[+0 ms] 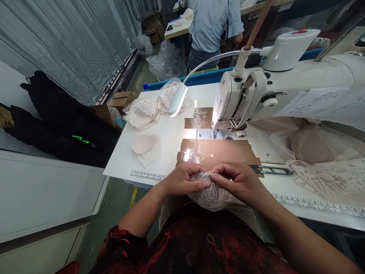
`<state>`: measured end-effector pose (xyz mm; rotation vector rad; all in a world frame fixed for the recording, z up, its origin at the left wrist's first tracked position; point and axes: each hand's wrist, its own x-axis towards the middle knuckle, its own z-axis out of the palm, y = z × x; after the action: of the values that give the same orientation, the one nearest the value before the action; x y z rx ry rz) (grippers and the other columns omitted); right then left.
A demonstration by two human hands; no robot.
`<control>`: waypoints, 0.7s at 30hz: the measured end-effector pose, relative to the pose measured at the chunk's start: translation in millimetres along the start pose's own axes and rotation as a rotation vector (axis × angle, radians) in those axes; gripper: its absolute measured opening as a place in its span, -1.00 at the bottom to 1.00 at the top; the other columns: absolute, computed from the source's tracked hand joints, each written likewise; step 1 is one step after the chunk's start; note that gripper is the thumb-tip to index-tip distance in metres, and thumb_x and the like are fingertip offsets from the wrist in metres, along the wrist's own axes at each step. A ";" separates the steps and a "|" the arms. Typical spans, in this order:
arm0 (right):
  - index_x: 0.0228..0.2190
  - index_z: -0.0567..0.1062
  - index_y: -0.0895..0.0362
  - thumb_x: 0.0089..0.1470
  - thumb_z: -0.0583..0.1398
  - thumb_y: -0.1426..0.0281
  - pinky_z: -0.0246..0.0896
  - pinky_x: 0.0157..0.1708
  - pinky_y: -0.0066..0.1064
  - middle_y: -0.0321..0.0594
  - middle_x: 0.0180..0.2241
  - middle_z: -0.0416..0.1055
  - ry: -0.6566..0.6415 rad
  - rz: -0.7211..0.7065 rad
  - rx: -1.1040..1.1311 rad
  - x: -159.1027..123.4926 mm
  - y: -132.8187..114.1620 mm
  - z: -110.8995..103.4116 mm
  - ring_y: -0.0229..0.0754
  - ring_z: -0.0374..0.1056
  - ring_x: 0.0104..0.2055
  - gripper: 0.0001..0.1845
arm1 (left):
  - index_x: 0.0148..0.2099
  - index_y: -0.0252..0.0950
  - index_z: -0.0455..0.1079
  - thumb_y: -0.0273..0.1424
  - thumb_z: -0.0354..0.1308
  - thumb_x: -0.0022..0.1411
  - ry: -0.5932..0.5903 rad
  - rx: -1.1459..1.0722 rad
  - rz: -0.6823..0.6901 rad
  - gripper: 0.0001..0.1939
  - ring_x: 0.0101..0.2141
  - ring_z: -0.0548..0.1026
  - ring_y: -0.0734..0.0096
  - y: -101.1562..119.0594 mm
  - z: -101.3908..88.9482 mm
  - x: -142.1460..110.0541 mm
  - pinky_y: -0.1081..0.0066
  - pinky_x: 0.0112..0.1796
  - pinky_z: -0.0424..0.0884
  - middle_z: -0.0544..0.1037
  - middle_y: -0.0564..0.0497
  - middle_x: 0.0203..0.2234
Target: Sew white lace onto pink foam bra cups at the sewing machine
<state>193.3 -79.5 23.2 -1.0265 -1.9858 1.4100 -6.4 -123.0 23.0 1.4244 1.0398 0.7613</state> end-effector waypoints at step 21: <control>-0.35 0.49 0.10 -0.04 0.24 0.05 0.21 -0.43 -0.41 -0.28 -0.47 0.38 0.106 0.225 0.148 6.6 31.0 -55.1 -0.26 0.27 -0.46 -0.63 | -0.52 -0.32 0.28 -0.28 0.14 0.18 0.858 0.533 0.161 -0.71 -0.57 0.25 0.54 20.3 -56.7 16.7 0.51 -0.49 0.17 0.28 0.13 -0.66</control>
<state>239.7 -37.3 12.9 -1.2598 -1.7056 1.5580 -47.7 -83.6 48.6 1.6687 1.9037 1.3416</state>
